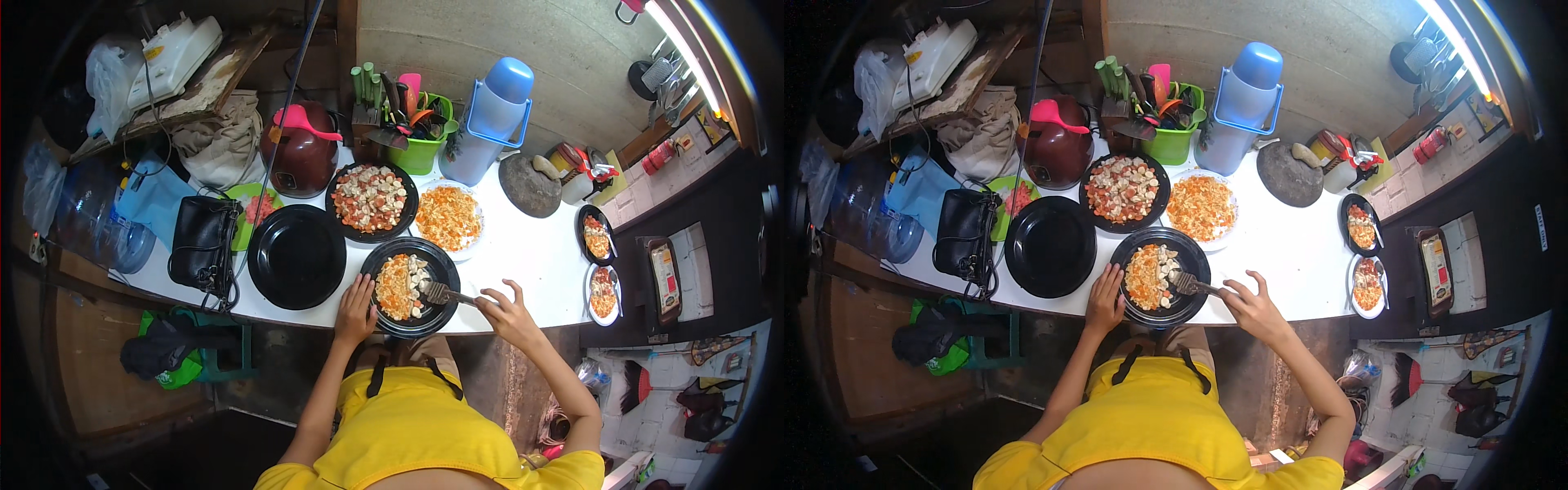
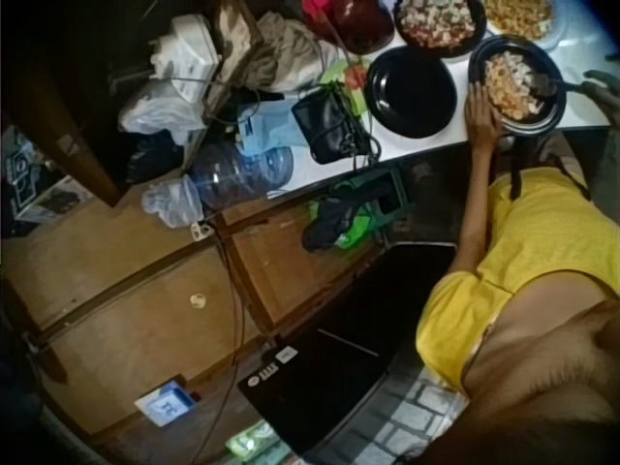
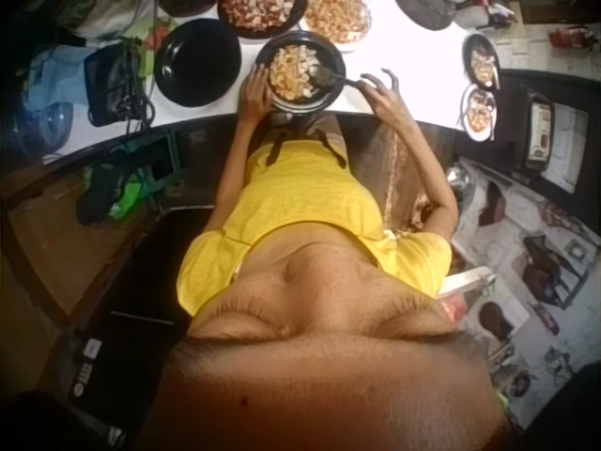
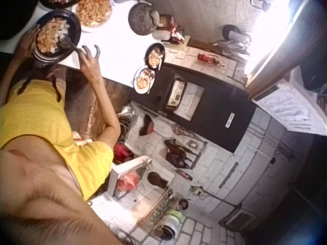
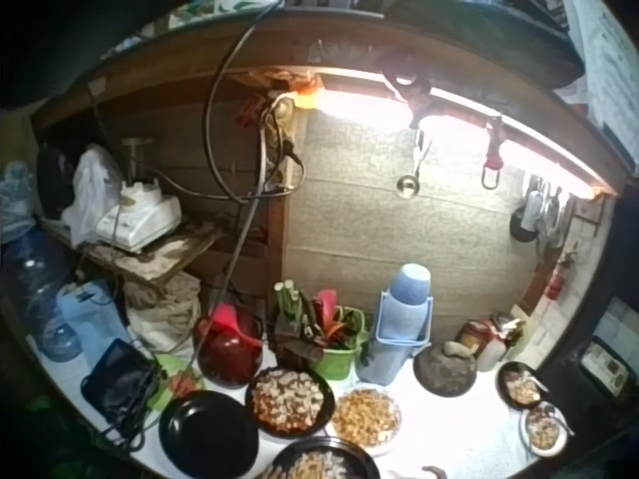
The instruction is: The person uses a spoon to scoop shredded cheese and diced vegetables from separate bowls and places them onto a flat food base in a black bowl. The person repeatedly adds toppings to the food item, layering the ingredients.
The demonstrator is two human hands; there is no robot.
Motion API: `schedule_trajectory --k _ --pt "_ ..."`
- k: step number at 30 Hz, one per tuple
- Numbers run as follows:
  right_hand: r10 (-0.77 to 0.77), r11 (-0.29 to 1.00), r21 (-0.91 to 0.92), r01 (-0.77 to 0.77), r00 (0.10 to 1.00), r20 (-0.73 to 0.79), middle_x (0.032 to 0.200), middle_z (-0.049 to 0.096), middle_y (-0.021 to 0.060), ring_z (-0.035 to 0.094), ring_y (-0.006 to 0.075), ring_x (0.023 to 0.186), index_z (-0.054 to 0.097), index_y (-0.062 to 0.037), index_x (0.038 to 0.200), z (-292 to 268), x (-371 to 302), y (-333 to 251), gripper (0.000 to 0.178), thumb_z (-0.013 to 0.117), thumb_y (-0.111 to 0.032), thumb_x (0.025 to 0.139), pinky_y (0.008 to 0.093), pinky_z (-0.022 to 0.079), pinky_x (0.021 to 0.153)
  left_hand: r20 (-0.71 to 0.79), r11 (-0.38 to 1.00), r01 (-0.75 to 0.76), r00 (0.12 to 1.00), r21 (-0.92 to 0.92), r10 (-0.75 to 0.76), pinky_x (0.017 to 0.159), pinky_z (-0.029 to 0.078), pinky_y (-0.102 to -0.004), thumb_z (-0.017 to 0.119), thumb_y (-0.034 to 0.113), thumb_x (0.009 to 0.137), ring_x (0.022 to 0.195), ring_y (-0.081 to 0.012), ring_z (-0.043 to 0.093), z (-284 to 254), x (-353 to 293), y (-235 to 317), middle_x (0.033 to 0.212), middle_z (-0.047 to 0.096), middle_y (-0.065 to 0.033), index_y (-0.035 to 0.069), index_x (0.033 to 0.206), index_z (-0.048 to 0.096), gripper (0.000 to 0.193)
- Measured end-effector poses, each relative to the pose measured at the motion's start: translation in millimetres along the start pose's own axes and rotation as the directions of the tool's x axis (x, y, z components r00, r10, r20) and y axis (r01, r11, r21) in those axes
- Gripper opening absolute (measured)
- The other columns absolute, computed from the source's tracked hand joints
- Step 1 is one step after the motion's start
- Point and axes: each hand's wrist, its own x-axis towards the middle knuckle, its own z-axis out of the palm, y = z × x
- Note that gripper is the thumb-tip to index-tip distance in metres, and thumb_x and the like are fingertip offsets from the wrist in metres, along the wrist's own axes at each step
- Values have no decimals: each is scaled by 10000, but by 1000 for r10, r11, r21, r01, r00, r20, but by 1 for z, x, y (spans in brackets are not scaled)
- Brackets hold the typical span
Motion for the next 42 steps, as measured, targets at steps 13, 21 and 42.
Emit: schedule_trajectory --k 13,21,42 --pt "975 212 618 -757 203 -86 967 678 81 638 236 946 736 -51 1027 -7 -50 -60 245 775 -94 788 355 491 858 -12 1000 -11 1000 -12 11 1116 341 -467 505 106 874 1398 -358 385 3 1 -1 1468 457 -191 -19 1379 491 520" --pt "898 -313 829 -464 139 418 858 697 59 640 93 685 720 27 1077 38 -13 -135 258 754 -90 850 209 484 587 5 1000 -7 1000 9 7 1114 341 -465 520 125 879 1402 -352 379 1 0 0 1473 451 -188 -13 1388 485 528" --pt "443 -860 54 508 687 576 632 394 -39 334 61 449 557 -54 1106 -37 78 -95 367 357 -359 1066 227 349 511 -17 1000 4 1000 -7 -4 1110 346 -468 522 90 862 1397 -352 384 -1 0 2 1469 453 -187 -14 1381 488 530"
